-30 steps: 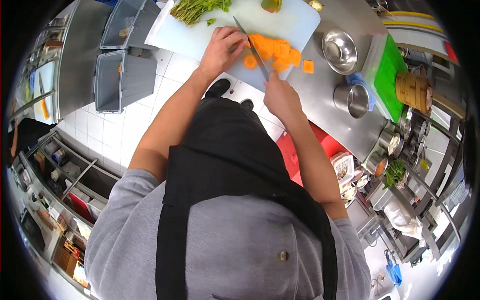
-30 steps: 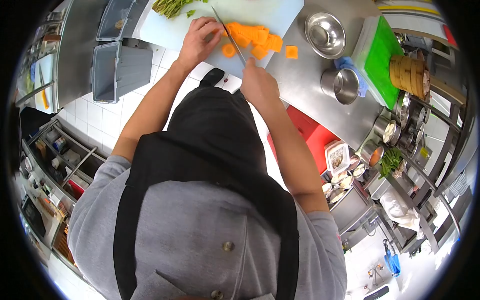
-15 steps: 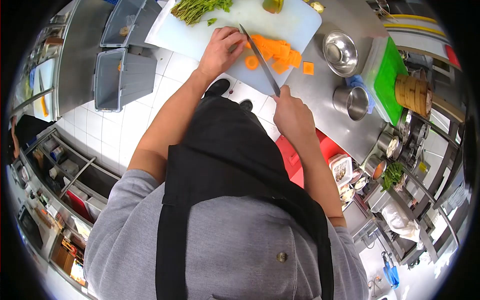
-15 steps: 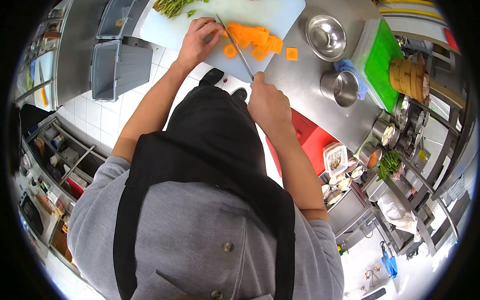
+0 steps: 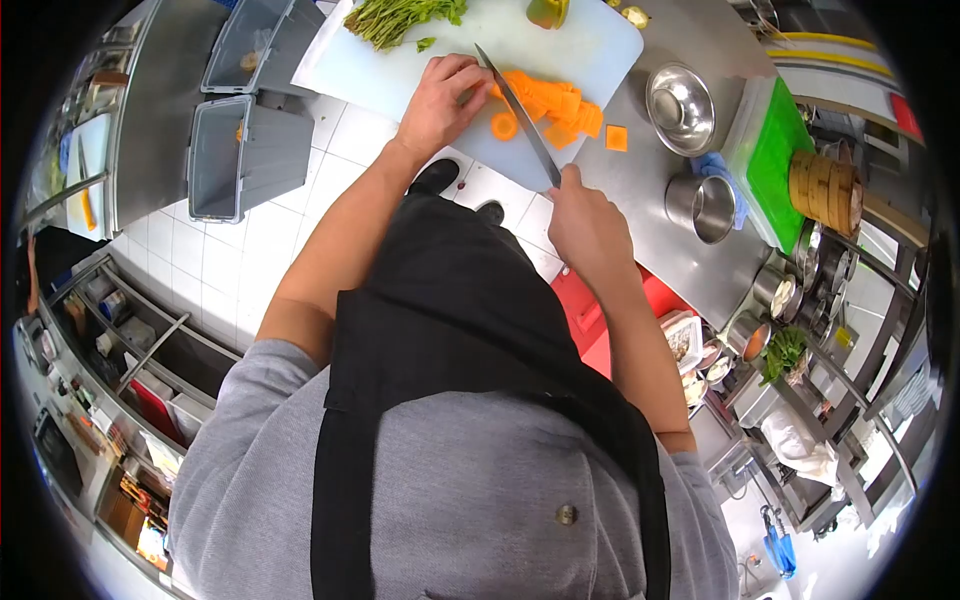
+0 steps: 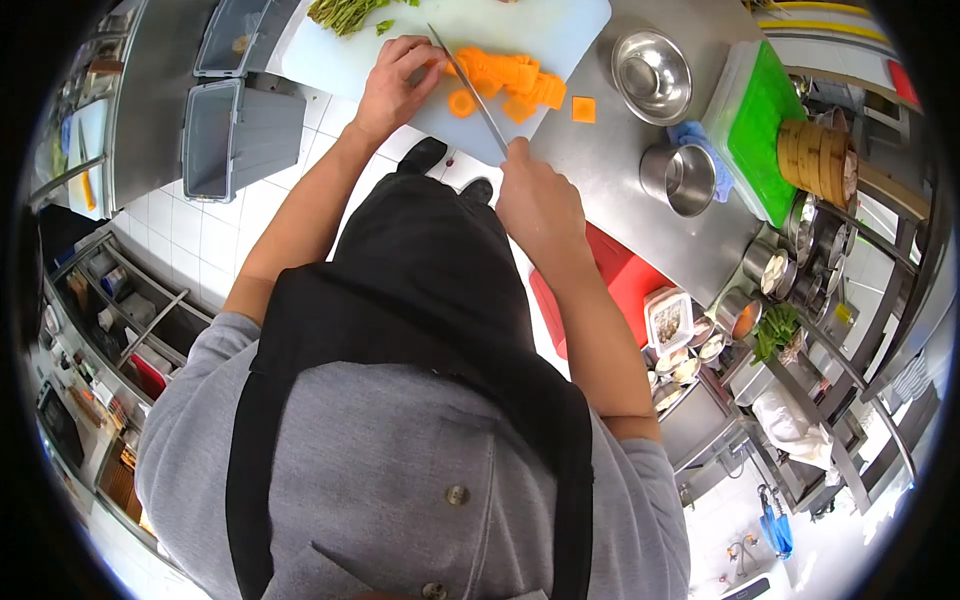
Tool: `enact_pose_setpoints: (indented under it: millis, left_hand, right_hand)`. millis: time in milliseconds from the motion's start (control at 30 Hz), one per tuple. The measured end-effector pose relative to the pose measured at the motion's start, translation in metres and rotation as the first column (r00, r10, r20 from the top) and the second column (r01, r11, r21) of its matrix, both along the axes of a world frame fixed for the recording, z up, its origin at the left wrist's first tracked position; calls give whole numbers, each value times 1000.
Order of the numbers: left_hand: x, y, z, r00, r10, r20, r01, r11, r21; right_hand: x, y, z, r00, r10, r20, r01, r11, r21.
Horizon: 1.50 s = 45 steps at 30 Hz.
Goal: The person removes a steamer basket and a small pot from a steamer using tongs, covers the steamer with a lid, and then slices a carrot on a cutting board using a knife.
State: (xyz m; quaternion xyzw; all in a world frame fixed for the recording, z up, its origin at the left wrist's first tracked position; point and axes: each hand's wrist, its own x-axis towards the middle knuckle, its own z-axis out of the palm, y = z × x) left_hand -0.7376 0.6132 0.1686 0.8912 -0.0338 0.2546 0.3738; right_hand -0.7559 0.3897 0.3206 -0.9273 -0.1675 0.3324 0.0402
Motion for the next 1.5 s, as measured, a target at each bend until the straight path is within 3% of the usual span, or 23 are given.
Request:
enact_pose_setpoints:
  millis: [233, 467, 767, 967, 1233, 1500]
  left_hand:
    - [1, 1, 0, 1000, -8, -1, 8, 1000, -2]
    - [-1, 0, 0, 1000, 3, -24, -4, 1000, -12]
    - [-1, 0, -2, 1000, 3, 5, -3, 1000, -9]
    - [-1, 1, 0, 1000, -10, 10, 10, 1000, -10]
    - [-1, 1, 0, 1000, 3, 0, -3, 1000, 2]
    - [-4, 2, 2, 1000, -1, 12, 2, 1000, -9]
  right_hand:
    - [-4, -7, 0, 1000, -15, -22, 15, 1000, -26]
    - [7, 2, -54, 999, 20, 46, -22, 999, 46]
    - [-4, -1, 2, 1000, 11, -6, -11, 999, -43]
    - [-6, -8, 4, 1000, 10, -17, -11, 999, -51]
    - [11, 5, -50, 999, 26, 42, -29, 997, 78]
    - [-1, -2, -2, 999, 37, 24, -37, 999, 19]
